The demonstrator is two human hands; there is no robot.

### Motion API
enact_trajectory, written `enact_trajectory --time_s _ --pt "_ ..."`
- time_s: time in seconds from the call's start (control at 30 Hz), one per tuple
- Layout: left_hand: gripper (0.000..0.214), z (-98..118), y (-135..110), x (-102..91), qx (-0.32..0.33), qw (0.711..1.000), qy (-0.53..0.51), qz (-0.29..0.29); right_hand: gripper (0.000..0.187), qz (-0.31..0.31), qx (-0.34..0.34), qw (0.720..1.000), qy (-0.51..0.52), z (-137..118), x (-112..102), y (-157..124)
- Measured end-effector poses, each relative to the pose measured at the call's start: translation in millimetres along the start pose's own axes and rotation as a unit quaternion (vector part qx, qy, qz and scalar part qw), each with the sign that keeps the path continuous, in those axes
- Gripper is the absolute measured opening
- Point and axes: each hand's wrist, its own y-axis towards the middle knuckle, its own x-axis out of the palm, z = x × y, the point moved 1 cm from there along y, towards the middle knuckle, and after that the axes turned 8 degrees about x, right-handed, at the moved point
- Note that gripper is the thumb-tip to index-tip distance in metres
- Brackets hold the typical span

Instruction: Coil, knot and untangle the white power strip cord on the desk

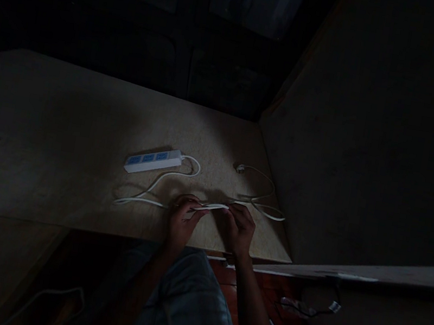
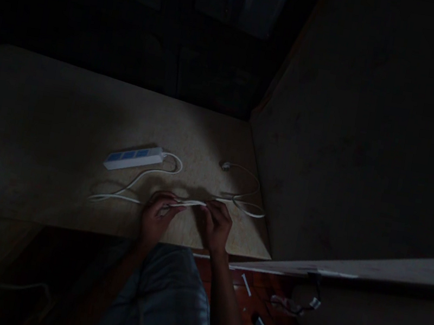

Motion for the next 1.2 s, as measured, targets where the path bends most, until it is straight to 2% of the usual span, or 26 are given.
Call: enact_trajectory --time_s 0.07,0.13,0.3,0.37,0.43,0.5,0.63,0.73,0.8,0.9,1.1,1.2 --pt "0.019 5.3 -1.6 -3.7 0.021 0.997 0.057 0.042 0.016 0.006 0.025 1.0 0.002 2.4 -0.2 2.1" --pt "0.018 5.2 -5.7 -7.0 0.014 0.993 0.086 0.075 0.018 -0.005 0.04 0.999 -0.006 4.5 1.0 4.1" --pt "0.015 -7.8 -15.8 -13.9 -0.04 0.991 0.102 0.084 0.025 -0.031 0.018 0.998 -0.049 6.9 7.0 7.0" --pt "0.013 -4.2 -14.0 -17.5 -0.015 0.991 0.118 0.052 0.026 -0.042 0.031 0.998 -0.046 7.8 8.5 6.5" --pt "0.014 8.1 -8.3 -20.2 0.028 0.989 0.147 -0.015 0.028 -0.057 0.068 0.995 -0.04 8.8 9.1 5.4" --pt "0.018 25.3 -0.8 -20.9 0.069 0.978 0.182 -0.072 0.03 -0.063 0.096 0.993 -0.04 9.0 8.9 4.3" --pt "0.03 51.3 10.5 -11.9 0.131 0.953 0.234 -0.144 0.03 -0.074 0.098 0.992 -0.034 8.0 8.1 2.9" --pt "0.024 51.3 11.4 -2.0 0.14 0.937 0.265 -0.18 0.029 -0.076 0.099 0.992 -0.011 9.2 8.1 2.6" --pt "0.019 46.0 9.6 1.1 0.13 0.939 0.258 -0.184 0.029 -0.066 0.105 0.992 0.005 10.9 8.3 2.9" --pt "0.022 41.1 6.1 -0.1 0.113 0.953 0.229 -0.164 0.029 -0.045 0.117 0.992 0.02 13.4 8.9 3.8" --pt "0.023 44.6 5.5 -13.8 0.048 0.956 0.286 -0.042 0.031 -0.023 0.117 0.993 0.016 13.1 9.6 5.3" --pt "0.018 41.7 8.5 -25.6 0.046 0.968 0.247 -0.003 0.033 -0.016 0.121 0.993 0.009 10.7 9.9 4.9"
